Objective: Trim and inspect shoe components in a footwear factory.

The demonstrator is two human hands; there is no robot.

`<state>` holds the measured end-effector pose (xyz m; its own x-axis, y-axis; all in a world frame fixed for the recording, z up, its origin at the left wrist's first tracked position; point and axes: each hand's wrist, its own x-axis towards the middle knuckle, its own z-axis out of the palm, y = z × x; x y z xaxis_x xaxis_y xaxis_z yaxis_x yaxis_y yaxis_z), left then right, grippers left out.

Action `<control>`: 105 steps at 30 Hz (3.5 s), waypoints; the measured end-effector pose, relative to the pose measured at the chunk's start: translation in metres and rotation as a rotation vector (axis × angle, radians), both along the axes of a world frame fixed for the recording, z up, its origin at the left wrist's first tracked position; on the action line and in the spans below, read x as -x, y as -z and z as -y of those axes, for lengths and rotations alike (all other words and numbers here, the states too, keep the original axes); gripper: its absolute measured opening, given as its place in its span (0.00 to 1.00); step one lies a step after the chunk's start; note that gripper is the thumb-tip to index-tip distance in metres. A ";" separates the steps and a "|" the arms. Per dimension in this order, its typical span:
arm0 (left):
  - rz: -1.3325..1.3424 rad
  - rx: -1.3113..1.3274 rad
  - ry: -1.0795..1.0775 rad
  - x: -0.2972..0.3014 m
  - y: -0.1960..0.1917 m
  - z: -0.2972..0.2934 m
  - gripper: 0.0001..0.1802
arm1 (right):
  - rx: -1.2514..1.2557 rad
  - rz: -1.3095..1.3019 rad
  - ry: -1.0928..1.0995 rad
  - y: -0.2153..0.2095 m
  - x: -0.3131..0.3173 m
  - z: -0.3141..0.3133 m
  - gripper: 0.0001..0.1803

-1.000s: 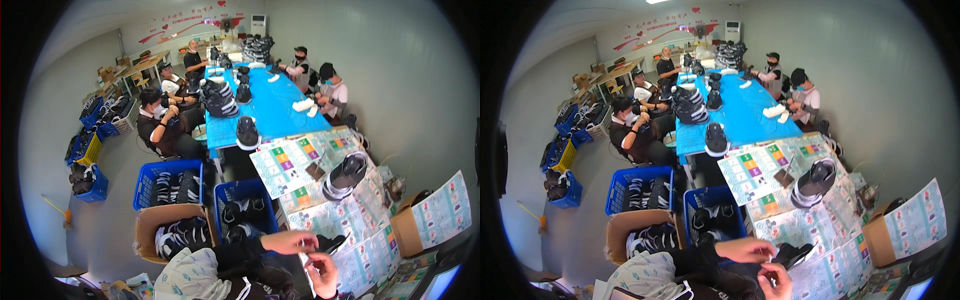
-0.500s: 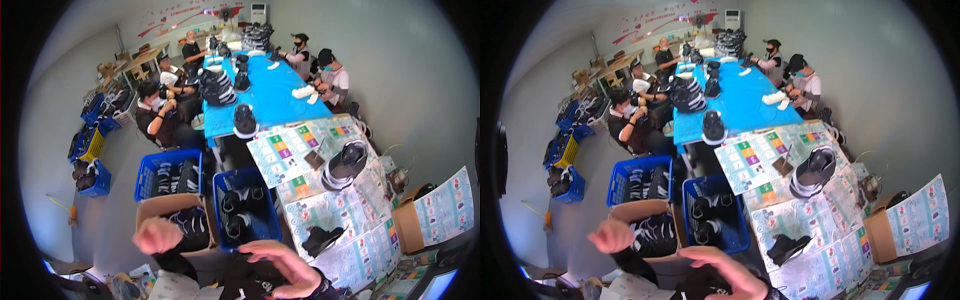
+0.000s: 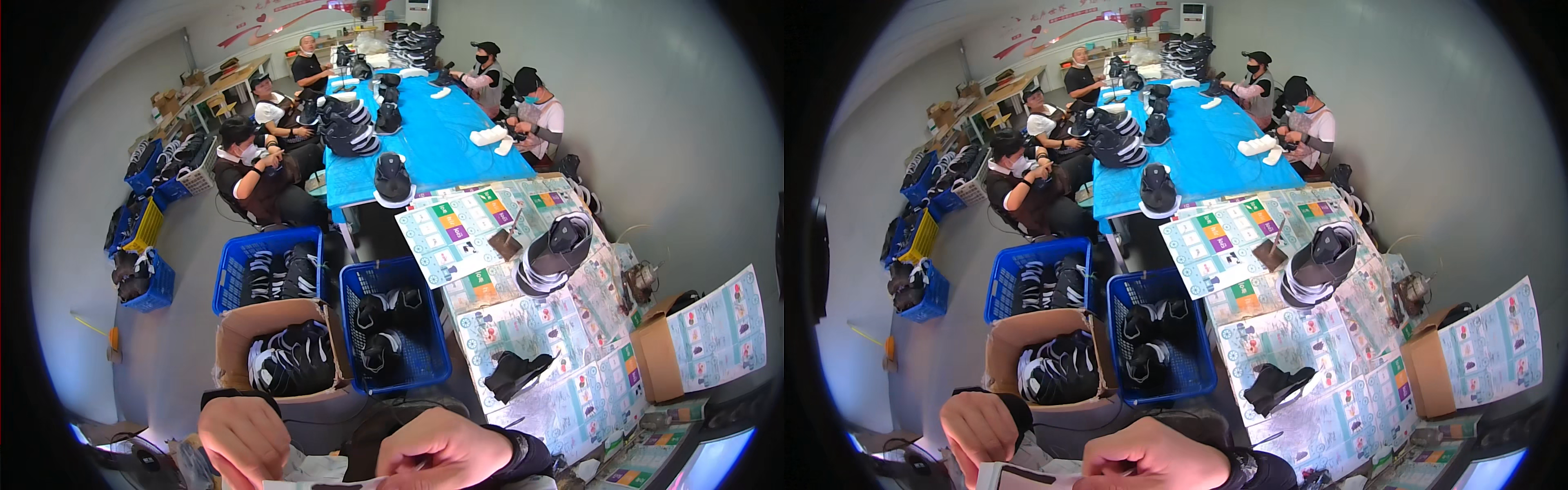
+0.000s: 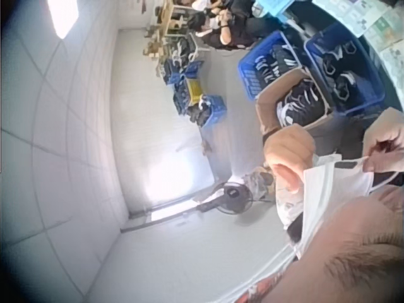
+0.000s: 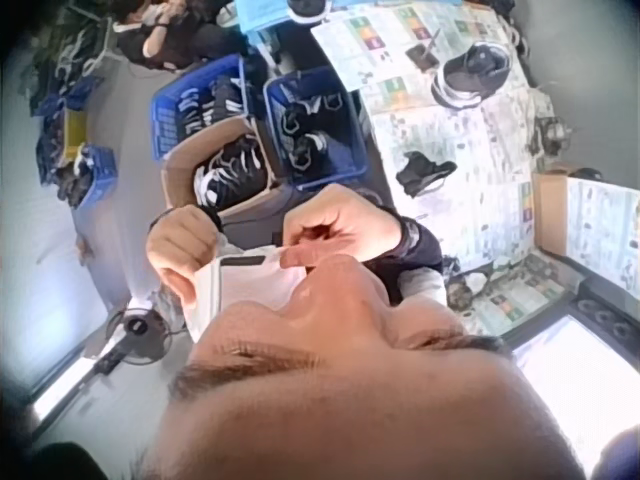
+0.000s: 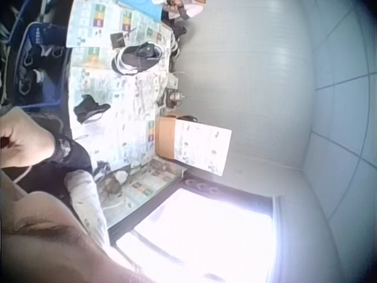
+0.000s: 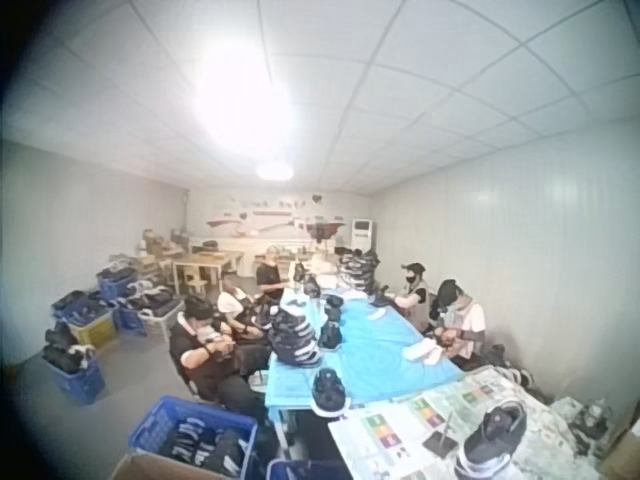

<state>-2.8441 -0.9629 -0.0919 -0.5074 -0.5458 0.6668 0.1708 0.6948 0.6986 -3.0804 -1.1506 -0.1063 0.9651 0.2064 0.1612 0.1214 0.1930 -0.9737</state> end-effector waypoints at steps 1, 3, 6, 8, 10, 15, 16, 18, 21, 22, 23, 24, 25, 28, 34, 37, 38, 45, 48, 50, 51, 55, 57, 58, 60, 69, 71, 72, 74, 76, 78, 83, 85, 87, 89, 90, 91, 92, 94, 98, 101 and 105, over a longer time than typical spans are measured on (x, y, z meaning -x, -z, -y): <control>-0.012 0.004 0.034 -0.002 0.004 0.006 0.19 | 0.043 0.010 0.017 0.002 -0.004 0.002 0.14; 0.006 -0.009 0.062 -0.007 0.006 0.012 0.18 | 0.079 0.015 -0.015 0.010 -0.010 0.008 0.16; 0.025 0.044 0.066 -0.010 0.009 0.009 0.17 | 0.097 0.018 -0.016 0.009 -0.007 0.001 0.19; 0.019 0.081 0.112 -0.020 0.015 0.013 0.17 | -0.014 0.105 0.075 0.019 -0.008 -0.003 0.21; 0.016 0.113 0.153 -0.033 0.017 0.020 0.17 | 0.178 0.015 -0.116 0.034 -0.009 0.017 0.16; 0.164 -0.110 0.205 -0.075 0.040 0.025 0.16 | -0.130 0.016 -0.013 0.037 -0.034 -0.002 0.11; 0.235 -0.262 0.190 -0.087 0.052 0.021 0.15 | -0.177 -0.005 -0.008 0.040 -0.039 -0.005 0.10; 0.194 -0.566 -0.111 -0.092 0.068 0.041 0.14 | -0.172 -0.016 0.036 0.054 -0.049 -0.004 0.09; 0.171 -0.666 -0.397 -0.077 0.096 0.044 0.14 | -0.259 -0.026 0.087 0.067 -0.063 -0.015 0.08; 0.130 -0.735 -0.409 -0.075 0.104 0.044 0.15 | -0.260 -0.024 0.076 0.067 -0.068 -0.017 0.08; 0.082 -0.815 -0.390 -0.075 0.113 0.046 0.16 | -0.255 0.013 0.029 0.068 -0.073 -0.018 0.08; 0.081 -0.811 -0.390 -0.075 0.121 0.047 0.16 | -0.250 0.050 -0.019 0.070 -0.077 -0.018 0.08; 0.051 -0.845 -0.370 -0.076 0.128 0.047 0.16 | -0.168 0.097 -0.074 0.071 -0.081 -0.018 0.09; 0.060 -0.869 -0.342 -0.084 0.141 0.043 0.17 | -0.156 0.188 -0.269 0.063 -0.099 -0.016 0.17; 0.291 -0.808 -0.434 -0.093 0.149 0.000 0.26 | -0.177 0.254 -0.447 0.076 -0.120 -0.020 0.24; 0.333 -0.896 -1.018 -0.139 0.125 -0.016 0.47 | -0.269 0.095 -0.322 0.089 -0.115 -0.019 0.33; -0.095 -0.870 -1.410 -0.150 0.080 -0.031 0.24 | -0.307 0.086 -0.282 0.095 -0.113 -0.018 0.33; 0.307 0.402 -2.415 -0.382 -0.093 -0.317 0.16 | -0.349 0.066 -0.362 0.096 -0.116 0.000 0.30; -0.073 0.193 -2.287 -0.316 -0.061 -0.231 0.36 | -0.359 0.017 -0.090 0.087 -0.116 -0.012 0.30; -0.132 -0.022 -2.315 -0.248 -0.037 -0.162 0.43 | -0.400 0.073 0.054 0.097 -0.104 -0.002 0.29; -0.138 -0.064 -2.238 -0.229 -0.020 -0.136 0.42 | -0.406 0.084 0.106 0.102 -0.096 0.005 0.29; 0.282 -0.257 -1.694 -0.144 0.029 -0.067 0.35 | -0.433 0.325 0.593 0.092 -0.072 0.006 0.43; 0.655 0.024 -1.407 -0.076 0.032 0.011 0.27 | -0.201 0.666 1.319 0.086 -0.066 0.011 0.49; 0.849 0.086 -1.089 -0.047 0.011 0.022 0.34 | -0.256 0.818 1.509 0.070 -0.062 0.001 0.50; 0.859 0.436 -0.817 0.019 0.004 0.035 0.27 | -0.215 1.131 1.770 0.052 -0.029 -0.016 0.52; 0.644 0.060 -0.664 0.038 0.071 0.089 0.30 | 0.227 0.653 1.269 0.076 0.002 -0.004 0.34; 0.648 -0.116 -0.737 0.016 0.104 0.087 0.30 | 0.225 0.458 1.155 0.088 0.001 0.004 0.32; 0.652 -0.162 -0.780 0.007 0.126 0.084 0.29 | 0.210 0.425 1.085 0.093 0.001 0.007 0.31; 0.697 -0.373 -0.793 -0.012 0.165 0.070 0.26 | 0.187 0.307 0.944 0.105 0.001 0.011 0.27; 0.691 -0.422 -0.810 -0.024 0.181 0.061 0.26 | 0.206 0.224 0.873 0.097 -0.005 0.007 0.20; 0.869 -0.830 -0.701 -0.024 0.177 0.056 0.29 | 0.401 0.150 0.773 0.095 0.003 0.005 0.15; 0.601 -0.746 -0.841 -0.029 0.177 0.023 0.16 | 0.317 -0.001 0.777 0.098 0.012 -0.001 0.12; 0.486 -0.572 -0.936 -0.063 0.148 0.031 0.13 | 0.115 0.091 0.604 0.091 -0.007 0.017 0.19; 0.136 -0.782 -0.812 -0.074 0.106 -0.002 0.10 | -0.026 0.168 0.442 0.064 0.000 0.001 0.29; -0.181 -0.229 -0.612 -0.097 0.107 -0.047 0.11 | -0.057 0.322 0.325 0.026 -0.025 -0.012 0.34; -0.559 -0.013 -0.313 -0.089 0.106 -0.051 0.13 | -0.025 0.386 0.248 0.017 -0.042 -0.016 0.35; -0.204 0.095 0.214 -0.110 0.062 -0.023 0.15 | -0.044 0.446 0.107 0.030 -0.052 -0.020 0.45; -0.223 0.084 0.219 -0.107 0.037 -0.025 0.15 | -0.067 0.504 -0.035 0.044 -0.063 -0.024 0.55; 0.206 -0.101 -0.029 -0.102 0.000 -0.028 0.19 | -0.089 0.388 -0.105 0.021 -0.075 -0.023 0.45; 0.174 -0.057 0.090 -0.088 -0.005 -0.012 0.20 | 0.012 0.347 -0.217 0.034 -0.074 -0.033 0.14; 0.059 -0.071 0.147 -0.094 0.008 -0.012 0.15 | -0.020 0.132 -0.338 0.049 -0.069 -0.016 0.10; -0.028 -0.059 0.286 -0.106 0.024 0.017 0.12 | 0.117 0.080 -0.249 0.069 -0.060 0.008 0.16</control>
<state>-2.7386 -0.9799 -0.1160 -0.6278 -0.4219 0.6541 0.3735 0.5741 0.7287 -3.0204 -1.1583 -0.1753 0.8676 0.4572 0.1955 0.1612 0.1132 -0.9804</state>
